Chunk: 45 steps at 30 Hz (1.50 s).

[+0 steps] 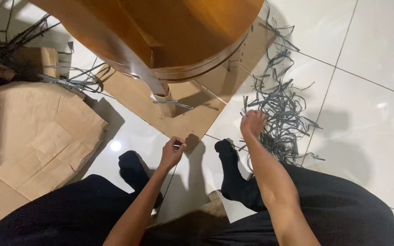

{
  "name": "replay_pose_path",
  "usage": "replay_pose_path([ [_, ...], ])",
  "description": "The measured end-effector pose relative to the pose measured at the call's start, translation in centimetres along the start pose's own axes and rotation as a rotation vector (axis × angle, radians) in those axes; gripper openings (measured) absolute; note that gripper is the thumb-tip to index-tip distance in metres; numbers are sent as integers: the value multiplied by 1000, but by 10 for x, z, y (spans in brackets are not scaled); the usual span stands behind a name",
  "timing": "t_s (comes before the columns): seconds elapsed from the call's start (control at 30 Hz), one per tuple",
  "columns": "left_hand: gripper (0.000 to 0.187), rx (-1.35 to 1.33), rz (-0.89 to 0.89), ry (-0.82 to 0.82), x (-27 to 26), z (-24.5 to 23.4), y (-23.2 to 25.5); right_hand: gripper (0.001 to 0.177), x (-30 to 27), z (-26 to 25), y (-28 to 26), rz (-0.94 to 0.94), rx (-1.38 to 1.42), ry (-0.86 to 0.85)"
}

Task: Wrapping the legs of a wooden stool with protective cardboard pieces

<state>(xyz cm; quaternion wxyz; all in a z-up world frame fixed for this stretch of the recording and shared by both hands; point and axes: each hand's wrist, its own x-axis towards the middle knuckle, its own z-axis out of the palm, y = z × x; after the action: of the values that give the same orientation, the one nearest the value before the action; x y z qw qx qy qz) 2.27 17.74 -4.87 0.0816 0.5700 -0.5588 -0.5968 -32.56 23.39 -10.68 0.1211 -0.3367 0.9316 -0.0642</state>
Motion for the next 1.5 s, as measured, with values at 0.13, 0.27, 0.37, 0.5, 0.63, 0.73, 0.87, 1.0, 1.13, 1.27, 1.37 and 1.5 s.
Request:
replay_pose_path([
  [0.13,28,-15,-15,2,1,-4,-8,26,6,23,21,43,-36,100],
  [0.27,27,-31,-11,32,2,-6,2,5,-11,-46,-50,-202,347,507],
  [0.37,22,-68,54,98,18,-10,2,1,-22,-60,-101,-399,640,570],
  [0.5,21,-218,131,259,33,-39,27,7,-16,-56,-148,-164,1283,-62],
  [0.63,11,-228,141,385,35,-82,77,25,2,-65,-170,109,1265,-478],
  [0.73,18,-271,172,475,56,-105,89,17,9,-40,-193,147,1010,-539],
  [0.87,28,-320,49,381,119,-112,70,42,-10,-86,-241,504,1596,-503],
  [1.0,57,-467,-228,181,149,-105,65,35,21,11,-225,-104,1061,-751],
  [1.13,75,-441,-255,126,155,-108,67,40,20,39,-244,-256,1022,-718],
  [1.27,39,-484,-168,202,175,-101,40,43,76,184,-208,-465,1152,-805],
  [1.37,19,-527,-84,277,175,-95,40,45,75,182,-209,-490,1168,-814],
  [1.5,9,-408,85,431,159,-98,42,37,66,117,-220,-965,331,-576],
])
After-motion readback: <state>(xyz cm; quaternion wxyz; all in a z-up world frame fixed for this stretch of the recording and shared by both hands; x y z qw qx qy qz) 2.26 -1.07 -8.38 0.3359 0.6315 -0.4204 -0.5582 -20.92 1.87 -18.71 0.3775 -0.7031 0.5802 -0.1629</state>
